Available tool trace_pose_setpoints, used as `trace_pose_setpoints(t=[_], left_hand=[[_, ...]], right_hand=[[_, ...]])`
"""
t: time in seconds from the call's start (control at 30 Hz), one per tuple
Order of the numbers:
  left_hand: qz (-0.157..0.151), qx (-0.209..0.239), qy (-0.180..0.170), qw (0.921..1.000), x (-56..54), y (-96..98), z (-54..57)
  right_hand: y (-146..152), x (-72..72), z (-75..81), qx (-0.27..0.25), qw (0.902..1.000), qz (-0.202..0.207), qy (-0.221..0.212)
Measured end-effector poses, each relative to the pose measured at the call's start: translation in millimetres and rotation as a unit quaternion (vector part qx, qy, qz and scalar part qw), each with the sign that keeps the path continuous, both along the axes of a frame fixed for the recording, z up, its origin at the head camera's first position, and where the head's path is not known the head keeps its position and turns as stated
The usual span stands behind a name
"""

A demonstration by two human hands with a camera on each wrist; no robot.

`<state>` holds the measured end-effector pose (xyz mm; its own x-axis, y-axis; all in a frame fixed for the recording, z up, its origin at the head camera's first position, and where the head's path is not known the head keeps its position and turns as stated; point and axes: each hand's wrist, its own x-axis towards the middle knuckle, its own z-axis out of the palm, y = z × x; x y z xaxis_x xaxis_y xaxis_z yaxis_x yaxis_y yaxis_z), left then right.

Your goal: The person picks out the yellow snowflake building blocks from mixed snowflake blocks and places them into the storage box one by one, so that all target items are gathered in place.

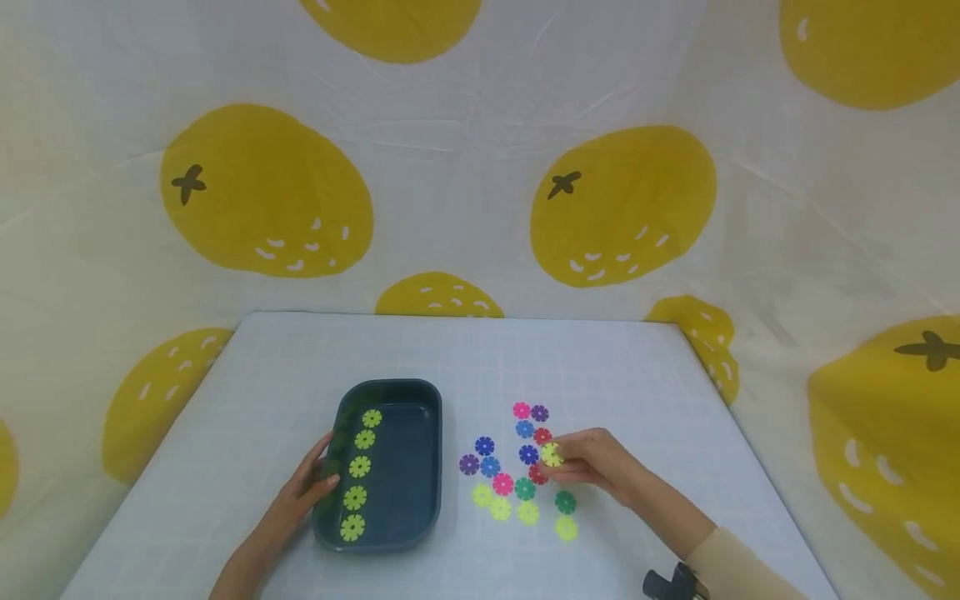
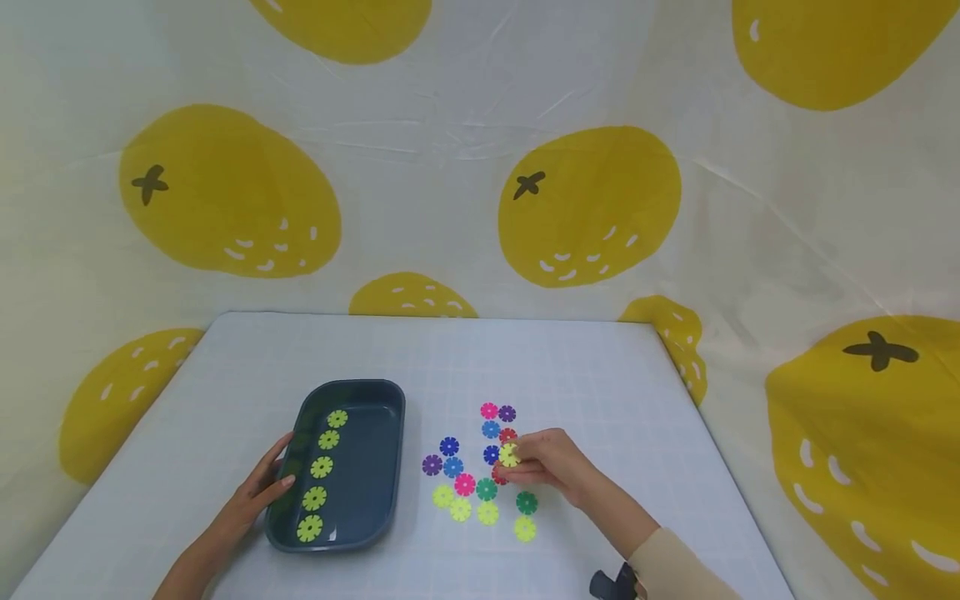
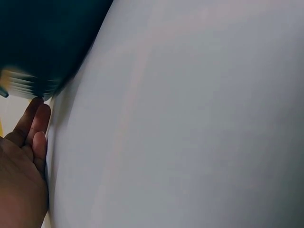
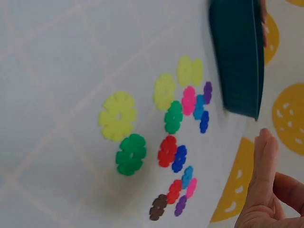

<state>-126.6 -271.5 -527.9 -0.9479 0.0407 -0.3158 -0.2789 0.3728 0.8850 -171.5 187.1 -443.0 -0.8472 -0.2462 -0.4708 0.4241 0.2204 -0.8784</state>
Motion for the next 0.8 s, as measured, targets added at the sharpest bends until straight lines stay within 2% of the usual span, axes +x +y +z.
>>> trace_pose_setpoints(t=[0.37,0.57,0.8], left_hand=[[0.01,-0.002,0.002,0.9999,2.1,-1.3,-1.6],[0.015,0.005,0.006,0.9999,0.9,1.3,-2.9],[0.015,0.009,0.011,0.9998,1.0,1.2,-1.6]], right_hand=[[-45.0,-27.8,21.5,-0.076,0.9959,0.05,0.006],[-65.7,-38.9,30.8,-0.079,0.994,0.074,0.012],[-96.4,-55.0,39.6,-0.074,0.9952,0.064,-0.004]])
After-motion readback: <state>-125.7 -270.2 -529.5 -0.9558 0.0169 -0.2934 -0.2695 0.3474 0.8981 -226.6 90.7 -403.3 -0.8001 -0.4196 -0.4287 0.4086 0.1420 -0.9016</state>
